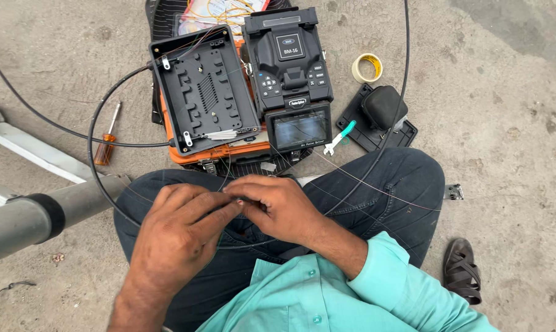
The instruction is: The person sits on the ground with a fiber optic splicing kit and splices a fiber optic cable. They handle the loose fiber, place it into a fiber cleaver and cut it, load the prepared fiber ends into the fusion splicer, operate the splicer, and manipulate the small fiber and connector parts by hand throughout.
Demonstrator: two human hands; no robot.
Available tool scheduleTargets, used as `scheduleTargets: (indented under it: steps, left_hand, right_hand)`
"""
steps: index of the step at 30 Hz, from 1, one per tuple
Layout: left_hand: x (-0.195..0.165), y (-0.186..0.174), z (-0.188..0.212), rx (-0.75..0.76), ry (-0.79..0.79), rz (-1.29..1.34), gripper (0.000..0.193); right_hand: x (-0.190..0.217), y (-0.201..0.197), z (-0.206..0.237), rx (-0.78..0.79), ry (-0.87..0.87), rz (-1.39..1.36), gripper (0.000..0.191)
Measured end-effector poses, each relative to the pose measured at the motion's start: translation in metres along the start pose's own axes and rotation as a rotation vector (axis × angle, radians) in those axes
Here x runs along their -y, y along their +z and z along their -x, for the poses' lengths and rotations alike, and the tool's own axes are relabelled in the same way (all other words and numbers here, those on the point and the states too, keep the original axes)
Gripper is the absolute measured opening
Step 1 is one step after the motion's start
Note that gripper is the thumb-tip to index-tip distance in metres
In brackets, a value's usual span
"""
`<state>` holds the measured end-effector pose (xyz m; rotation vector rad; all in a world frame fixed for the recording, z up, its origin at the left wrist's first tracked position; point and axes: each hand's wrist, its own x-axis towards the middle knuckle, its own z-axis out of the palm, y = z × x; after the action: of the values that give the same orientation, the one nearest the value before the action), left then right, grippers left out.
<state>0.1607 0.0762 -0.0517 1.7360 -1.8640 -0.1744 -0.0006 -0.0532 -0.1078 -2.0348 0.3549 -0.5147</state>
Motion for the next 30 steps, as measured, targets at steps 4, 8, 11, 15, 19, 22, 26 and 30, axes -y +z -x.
scheduleTargets:
  steps: [4, 8, 11, 15, 19, 22, 26, 30]
  left_hand:
    - [0.002, -0.021, 0.002, -0.013, -0.052, 0.003, 0.033]
    - [-0.009, -0.033, 0.021, -0.247, -0.258, -0.235, 0.040]
    - [-0.037, -0.015, 0.037, -0.203, -0.275, 0.023, 0.032]
    - [-0.062, 0.021, 0.049, -0.149, -0.299, 0.362, 0.029]
    - [-0.038, 0.062, 0.034, -0.390, -0.807, 0.679, 0.035]
    - [-0.018, 0.073, 0.021, -0.555, -0.801, 1.003, 0.029]
    - [-0.003, 0.044, -0.001, -0.615, -0.838, 1.151, 0.028]
    - [0.007, -0.002, -0.022, -0.616, -0.667, 1.316, 0.026]
  right_hand:
    - [-0.006, 0.007, 0.002, -0.037, -0.082, -0.030, 0.015]
    - [-0.007, 0.008, 0.002, -0.022, 0.077, -0.154, 0.015]
    - [-0.004, 0.006, 0.002, -0.039, 0.114, -0.213, 0.017]
    - [-0.003, 0.006, 0.002, -0.098, 0.038, -0.185, 0.016]
    - [-0.005, 0.012, 0.005, -0.148, -0.050, -0.150, 0.015]
    - [-0.010, 0.014, 0.010, -0.111, -0.065, -0.114, 0.015]
    - [-0.021, 0.015, 0.016, -0.061, -0.098, -0.032, 0.015]
    - [-0.026, 0.006, 0.016, 0.042, -0.108, 0.277, 0.015]
